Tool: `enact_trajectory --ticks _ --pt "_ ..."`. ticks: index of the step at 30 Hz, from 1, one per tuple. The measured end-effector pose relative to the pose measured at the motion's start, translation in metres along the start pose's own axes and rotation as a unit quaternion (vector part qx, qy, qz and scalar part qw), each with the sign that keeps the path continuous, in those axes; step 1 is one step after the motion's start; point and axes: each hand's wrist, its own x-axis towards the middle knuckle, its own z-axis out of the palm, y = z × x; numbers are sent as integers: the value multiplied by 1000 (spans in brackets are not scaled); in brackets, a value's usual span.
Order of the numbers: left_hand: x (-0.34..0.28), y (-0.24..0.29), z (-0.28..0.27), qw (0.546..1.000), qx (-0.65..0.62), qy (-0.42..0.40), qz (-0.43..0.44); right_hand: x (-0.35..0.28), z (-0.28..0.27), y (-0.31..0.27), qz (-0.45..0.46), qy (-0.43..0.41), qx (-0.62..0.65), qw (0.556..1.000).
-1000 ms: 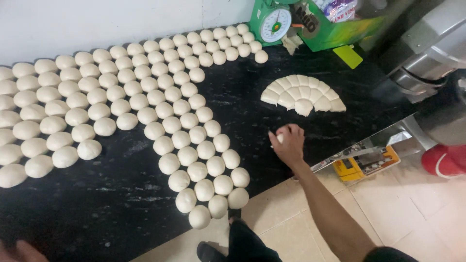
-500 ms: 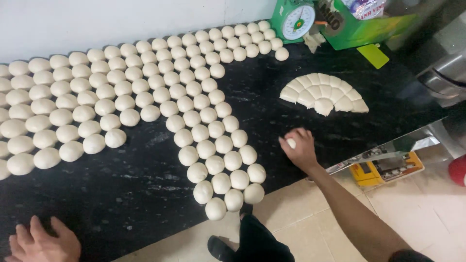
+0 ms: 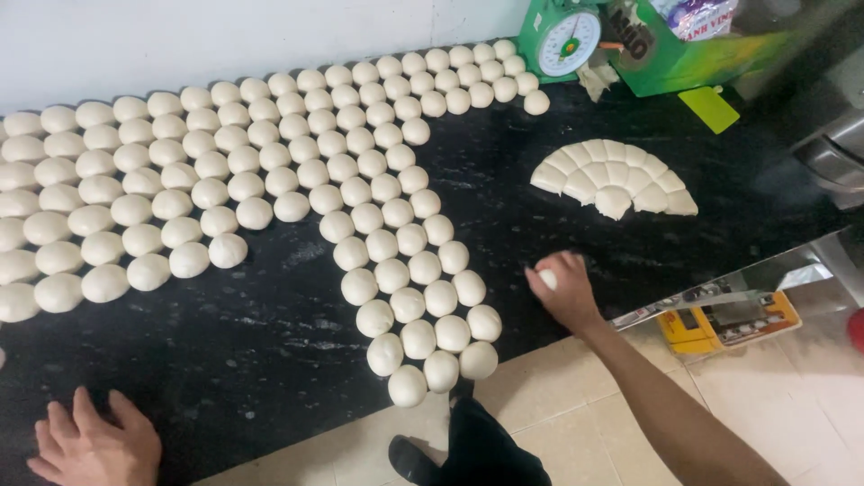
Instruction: Rolling small pieces of dough into balls and arranging them in a grid on a countertop
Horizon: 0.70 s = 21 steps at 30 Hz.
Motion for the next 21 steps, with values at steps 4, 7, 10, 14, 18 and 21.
enact_trajectory --ticks 4,7,10,14,18,21 --pt "1 -2 -3 1000 -28 -1 10 60 38 -1 91 107 -34 990" --pt "0 -4 -3 999 -41 7 25 61 55 -34 57 60 18 996" --pt "-1 -2 -1 999 2 23 40 12 37 -53 -20 3 71 997" --pt "0 -2 -8 999 -35 7 27 -23 -3 -23 -61 -78 90 991" --pt "12 6 -17 999 -30 1 16 22 16 15 17 42 6 999" --pt "12 6 -18 999 -37 -23 -6 62 50 1 37 127 -36 991"
